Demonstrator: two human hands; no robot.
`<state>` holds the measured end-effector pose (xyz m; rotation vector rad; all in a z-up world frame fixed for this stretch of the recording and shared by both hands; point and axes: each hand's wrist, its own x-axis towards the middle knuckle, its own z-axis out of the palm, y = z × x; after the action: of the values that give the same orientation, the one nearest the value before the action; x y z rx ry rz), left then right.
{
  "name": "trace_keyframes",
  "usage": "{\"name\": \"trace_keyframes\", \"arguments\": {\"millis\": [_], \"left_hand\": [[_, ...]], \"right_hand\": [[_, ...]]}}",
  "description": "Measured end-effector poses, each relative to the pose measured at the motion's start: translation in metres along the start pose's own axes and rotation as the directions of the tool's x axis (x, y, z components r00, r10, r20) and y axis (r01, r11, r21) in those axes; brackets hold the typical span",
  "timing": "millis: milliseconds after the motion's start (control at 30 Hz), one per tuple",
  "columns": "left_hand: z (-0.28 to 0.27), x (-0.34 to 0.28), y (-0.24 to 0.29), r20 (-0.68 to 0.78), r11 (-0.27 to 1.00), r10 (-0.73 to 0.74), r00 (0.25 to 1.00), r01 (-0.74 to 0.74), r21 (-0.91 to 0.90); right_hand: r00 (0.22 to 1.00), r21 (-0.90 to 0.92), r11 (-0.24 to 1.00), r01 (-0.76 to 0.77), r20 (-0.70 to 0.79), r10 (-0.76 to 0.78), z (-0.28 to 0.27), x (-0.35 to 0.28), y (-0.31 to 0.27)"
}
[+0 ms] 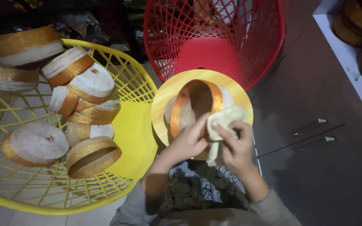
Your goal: Cleaning traditional gold-banded hats with a cloth.
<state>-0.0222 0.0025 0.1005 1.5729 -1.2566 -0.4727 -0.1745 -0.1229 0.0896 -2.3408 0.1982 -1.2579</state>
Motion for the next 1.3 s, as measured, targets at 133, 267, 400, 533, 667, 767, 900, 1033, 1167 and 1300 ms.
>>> {"name": "trace_keyframes", "arguments": {"millis": [133, 267, 400, 533, 667, 767, 900, 1033, 1167, 1300], "left_hand": [[0.004, -0.011, -0.003, 0.097, 0.984, 0.040, 0.994, -0.057, 0.171], [0.003, -0.005, 0.004, 0.174, 0.935, 0.123, 0.977, -0.173, 0.309], [0.004, 0.006, 0.005, -0.026, 0.996, 0.082, 0.996, -0.083, -0.042], [-0.001, 0.003, -0.006, -0.089, 0.995, 0.084, 0.993, -0.079, 0.057], [0.000, -0.007, -0.014, 0.060, 0.988, -0.035, 0.998, 0.026, 0.150], [0.004, -0.014, -0.021, 0.087, 0.972, 0.096, 0.992, -0.112, 0.205], [-0.009, -0.005, 0.011, 0.074, 0.990, 0.136, 0.988, -0.134, -0.030], [-0.010, 0.003, 0.013, 0.105, 0.995, 0.088, 0.991, -0.082, -0.059], [0.002, -0.003, -0.012, 0.154, 0.927, 0.147, 0.977, -0.191, 0.323], [0.009, -0.011, -0.033, 0.157, 0.886, 0.292, 0.944, -0.328, 0.329]], "right_hand": [[0.985, 0.018, 0.992, -0.125, -0.116, 0.126, -0.016, 0.005, 0.029], [0.984, 0.005, 0.990, -0.139, -0.112, 0.139, -0.014, 0.006, 0.025], [0.999, 0.052, 0.999, -0.014, -0.040, 0.016, 0.012, -0.014, 0.005], [0.998, 0.072, 0.997, 0.026, 0.056, -0.030, 0.005, -0.004, -0.004], [0.998, -0.025, 0.999, 0.040, -0.057, -0.041, -0.005, 0.014, 0.013], [0.997, -0.032, 0.999, -0.025, -0.076, 0.022, -0.010, 0.022, 0.015], [1.000, -0.080, 0.997, -0.015, -0.003, 0.014, -0.004, 0.017, 0.005], [0.997, 0.031, 0.998, -0.059, 0.053, 0.058, -0.003, 0.002, 0.001], [0.992, 0.052, 0.991, -0.122, 0.006, 0.122, -0.009, -0.002, 0.022], [0.947, 0.134, 0.939, -0.315, -0.024, 0.321, -0.017, 0.008, 0.029]]}}
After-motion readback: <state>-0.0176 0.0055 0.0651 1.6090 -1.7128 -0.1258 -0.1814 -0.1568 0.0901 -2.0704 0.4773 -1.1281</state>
